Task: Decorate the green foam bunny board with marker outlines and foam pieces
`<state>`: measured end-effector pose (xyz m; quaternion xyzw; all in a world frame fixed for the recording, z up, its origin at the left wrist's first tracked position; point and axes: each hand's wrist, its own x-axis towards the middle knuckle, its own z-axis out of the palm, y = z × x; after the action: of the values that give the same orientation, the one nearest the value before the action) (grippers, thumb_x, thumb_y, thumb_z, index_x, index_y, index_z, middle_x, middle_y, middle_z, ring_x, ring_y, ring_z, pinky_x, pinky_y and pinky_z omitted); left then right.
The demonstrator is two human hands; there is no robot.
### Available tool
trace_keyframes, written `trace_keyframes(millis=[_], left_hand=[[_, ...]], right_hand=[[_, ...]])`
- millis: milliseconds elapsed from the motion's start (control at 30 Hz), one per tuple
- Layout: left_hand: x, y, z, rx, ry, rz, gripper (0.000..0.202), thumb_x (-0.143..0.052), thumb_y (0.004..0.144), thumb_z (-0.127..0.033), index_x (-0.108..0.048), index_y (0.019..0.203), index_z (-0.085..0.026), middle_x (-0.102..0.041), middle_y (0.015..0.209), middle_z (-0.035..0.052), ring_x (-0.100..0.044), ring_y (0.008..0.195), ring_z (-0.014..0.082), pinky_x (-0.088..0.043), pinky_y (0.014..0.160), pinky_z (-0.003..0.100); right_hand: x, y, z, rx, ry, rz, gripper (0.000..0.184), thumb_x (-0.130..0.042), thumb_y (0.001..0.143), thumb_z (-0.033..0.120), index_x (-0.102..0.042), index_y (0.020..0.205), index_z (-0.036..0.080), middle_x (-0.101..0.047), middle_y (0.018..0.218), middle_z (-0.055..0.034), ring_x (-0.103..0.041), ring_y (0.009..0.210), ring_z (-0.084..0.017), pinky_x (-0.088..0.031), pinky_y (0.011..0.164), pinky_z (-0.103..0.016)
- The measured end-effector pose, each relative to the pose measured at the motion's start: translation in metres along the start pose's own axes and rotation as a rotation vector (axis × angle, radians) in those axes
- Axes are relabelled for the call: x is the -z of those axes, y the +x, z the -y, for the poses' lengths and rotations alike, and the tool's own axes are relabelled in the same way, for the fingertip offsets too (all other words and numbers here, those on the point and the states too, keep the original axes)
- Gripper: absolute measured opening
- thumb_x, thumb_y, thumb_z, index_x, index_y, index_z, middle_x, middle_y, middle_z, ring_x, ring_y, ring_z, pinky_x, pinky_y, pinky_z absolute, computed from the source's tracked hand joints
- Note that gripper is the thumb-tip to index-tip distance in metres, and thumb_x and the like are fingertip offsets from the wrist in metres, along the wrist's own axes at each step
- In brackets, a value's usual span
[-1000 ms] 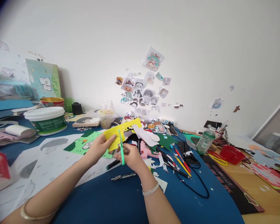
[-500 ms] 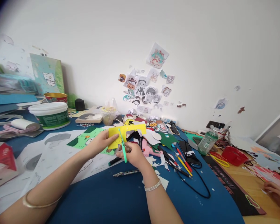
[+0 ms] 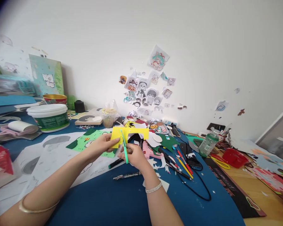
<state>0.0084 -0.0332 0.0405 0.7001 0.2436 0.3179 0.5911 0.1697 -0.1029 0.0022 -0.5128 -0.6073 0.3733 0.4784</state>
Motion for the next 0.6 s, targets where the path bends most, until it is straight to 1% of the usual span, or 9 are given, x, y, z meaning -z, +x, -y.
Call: trace_keyframes(millis=[67, 167, 333, 467, 600], left_hand=[[-0.002, 0.0, 0.0, 0.007, 0.056, -0.016, 0.029, -0.06, 0.072, -0.045, -0.053, 0.073, -0.017, -0.043, 0.058, -0.0058, -0.032, 0.047, 0.0064, -0.023, 0.043, 0.019], [-0.003, -0.002, -0.002, 0.02, 0.133, 0.003, 0.026, -0.058, 0.074, -0.043, -0.052, 0.071, -0.017, -0.044, 0.06, -0.0053, -0.033, 0.049, 0.0073, -0.024, 0.045, 0.019], [-0.003, -0.003, -0.005, 0.009, 0.157, 0.014, 0.025, -0.056, 0.073, -0.043, -0.051, 0.071, -0.019, -0.045, 0.061, -0.0052, -0.034, 0.05, 0.0083, -0.025, 0.046, 0.02], [-0.001, -0.004, -0.009, 0.015, 0.165, 0.012, 0.026, -0.058, 0.07, -0.044, -0.05, 0.07, -0.019, -0.039, 0.058, -0.0065, -0.033, 0.049, 0.0085, -0.024, 0.046, 0.021], [0.004, -0.006, -0.013, 0.022, 0.188, 0.053, 0.029, -0.059, 0.069, -0.044, -0.043, 0.065, -0.02, -0.032, 0.055, -0.008, -0.026, 0.047, 0.0073, -0.02, 0.044, 0.021]], right_hand=[[0.0, 0.0, 0.0, -0.004, -0.007, 0.004, 0.026, -0.073, 0.064, 0.034, -0.056, 0.071, 0.015, -0.042, 0.05, 0.0066, -0.04, 0.045, -0.007, -0.032, 0.044, -0.021], [0.0, 0.0, 0.001, -0.004, -0.006, 0.008, 0.027, -0.074, 0.062, 0.034, -0.058, 0.073, 0.014, -0.042, 0.05, 0.0068, -0.039, 0.045, -0.007, -0.032, 0.044, -0.021], [-0.001, 0.0, 0.002, -0.007, 0.067, 0.031, 0.03, -0.074, 0.062, 0.036, -0.06, 0.076, 0.014, -0.047, 0.053, 0.0056, -0.042, 0.045, -0.007, -0.033, 0.044, -0.021], [0.002, -0.001, 0.002, -0.051, 0.033, 0.036, 0.029, -0.075, 0.061, 0.034, -0.06, 0.076, 0.014, -0.047, 0.052, 0.0061, -0.042, 0.046, -0.007, -0.033, 0.044, -0.02], [0.005, -0.001, 0.0, -0.1, -0.011, 0.043, 0.034, -0.078, 0.057, 0.032, -0.059, 0.079, 0.014, -0.051, 0.056, 0.0048, -0.044, 0.049, -0.008, -0.035, 0.047, -0.021]])
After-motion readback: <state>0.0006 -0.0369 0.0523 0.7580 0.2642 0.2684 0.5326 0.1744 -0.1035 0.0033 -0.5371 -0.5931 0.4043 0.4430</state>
